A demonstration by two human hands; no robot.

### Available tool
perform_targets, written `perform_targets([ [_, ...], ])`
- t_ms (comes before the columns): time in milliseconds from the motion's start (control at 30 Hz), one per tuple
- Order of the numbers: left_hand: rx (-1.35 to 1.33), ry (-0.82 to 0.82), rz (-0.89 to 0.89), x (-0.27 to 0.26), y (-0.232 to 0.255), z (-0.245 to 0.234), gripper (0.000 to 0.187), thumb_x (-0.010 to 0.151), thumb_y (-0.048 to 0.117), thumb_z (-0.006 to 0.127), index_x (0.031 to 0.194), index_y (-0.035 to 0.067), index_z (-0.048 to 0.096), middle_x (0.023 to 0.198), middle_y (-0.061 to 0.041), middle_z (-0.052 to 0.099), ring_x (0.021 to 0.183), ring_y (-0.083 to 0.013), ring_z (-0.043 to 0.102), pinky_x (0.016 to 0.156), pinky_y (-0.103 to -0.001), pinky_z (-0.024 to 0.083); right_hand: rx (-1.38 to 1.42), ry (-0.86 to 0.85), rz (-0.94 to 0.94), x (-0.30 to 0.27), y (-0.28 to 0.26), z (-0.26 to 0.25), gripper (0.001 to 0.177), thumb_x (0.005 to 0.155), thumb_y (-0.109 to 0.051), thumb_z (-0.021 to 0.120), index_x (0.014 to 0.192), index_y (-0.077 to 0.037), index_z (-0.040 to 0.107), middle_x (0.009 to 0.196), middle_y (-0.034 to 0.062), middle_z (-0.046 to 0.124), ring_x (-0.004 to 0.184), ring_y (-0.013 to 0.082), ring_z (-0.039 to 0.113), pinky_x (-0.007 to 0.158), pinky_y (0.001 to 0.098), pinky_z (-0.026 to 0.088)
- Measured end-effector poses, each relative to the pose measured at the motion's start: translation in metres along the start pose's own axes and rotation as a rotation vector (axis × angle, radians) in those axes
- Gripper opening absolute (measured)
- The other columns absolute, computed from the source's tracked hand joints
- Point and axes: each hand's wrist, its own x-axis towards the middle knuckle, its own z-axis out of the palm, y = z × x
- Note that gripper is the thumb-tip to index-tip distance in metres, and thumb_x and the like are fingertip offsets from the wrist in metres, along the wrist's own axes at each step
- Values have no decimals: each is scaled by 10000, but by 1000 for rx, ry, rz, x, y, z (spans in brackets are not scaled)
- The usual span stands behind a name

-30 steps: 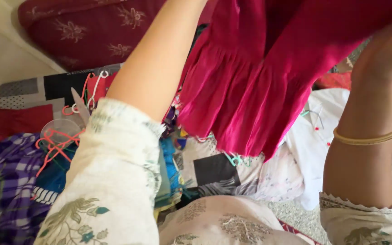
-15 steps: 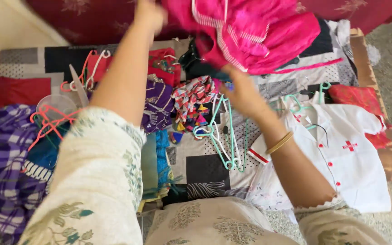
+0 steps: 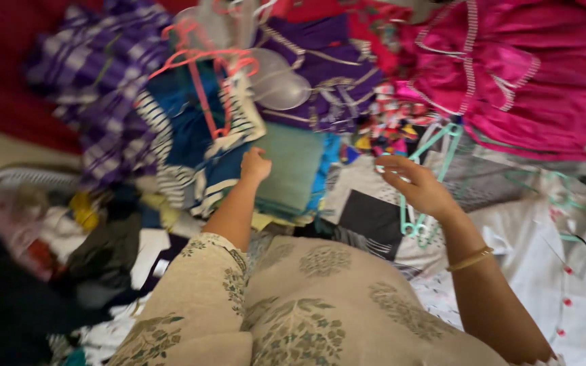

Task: The person sits on a bed and sorts through a pile of children's clothes. They pick up a white nurse costume, place it on a hanger, and set it aside. They then pick up a pink dress, place it on a hanger, and set it aside.

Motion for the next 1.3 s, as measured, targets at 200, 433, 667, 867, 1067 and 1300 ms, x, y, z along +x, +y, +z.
perform_targets([
  [200, 30, 27, -299, -60, -50, -69, 606, 799, 244, 749, 1370, 167, 558, 1439, -95, 483, 1336, -355, 473, 1066, -491, 448, -9, -78, -9, 28, -27, 40, 377, 1005, -208, 594, 1365, -101, 628, 1333, 54, 685, 1201, 168, 652, 1027, 355, 496],
  [433, 45, 199, -194, -66, -52, -86, 987, 725, 466, 880, 1495, 165, 343, 1566, -110, 293, 1423, -388, 332, 1085, -580, 370, -94, -160, 20, 46, -57, 80, 397, 992, -213, 580, 1378, -129, 621, 1291, 32, 707, 1172, 160, 666, 1017, 352, 490],
  [667, -116, -23, -78, -27, -32, -90, 1170, 645, 493, 854, 1588, 163, 246, 1628, -100, 283, 1396, -388, 416, 1063, -538, 446, -129, -147, 127, 44, -67, 105, 371, 985, -228, 593, 1339, -136, 651, 1266, 39, 724, 1170, 171, 671, 1024, 350, 493],
  [867, -173, 20, -197, 33, -24, -71, 967, 818, 602, 732, 1571, 126, 357, 1542, -116, 480, 1400, -375, 455, 1107, -637, 337, -86, -92, 184, 38, -63, 114, 367, 980, -219, 584, 1329, -125, 653, 1307, 56, 706, 1225, 179, 653, 1044, 351, 483],
  [1067, -559, 43, -452, 114, -26, -50, 1055, 810, 673, 768, 1583, 101, 333, 1578, -168, 421, 1482, -408, 284, 1190, -576, 192, -33, 0, 270, 15, -46, 116, 374, 984, -200, 565, 1335, -89, 633, 1324, 56, 702, 1206, 184, 664, 1039, 337, 495],
  [1300, -1084, -34, -328, 193, -21, -57, 676, 912, 543, 727, 1270, -32, 721, 1042, -122, 694, 859, -231, 681, 762, -363, 556, -12, 52, 353, 2, -33, 123, 368, 977, -197, 585, 1323, -87, 642, 1261, 77, 741, 1190, 188, 686, 1032, 345, 505],
])
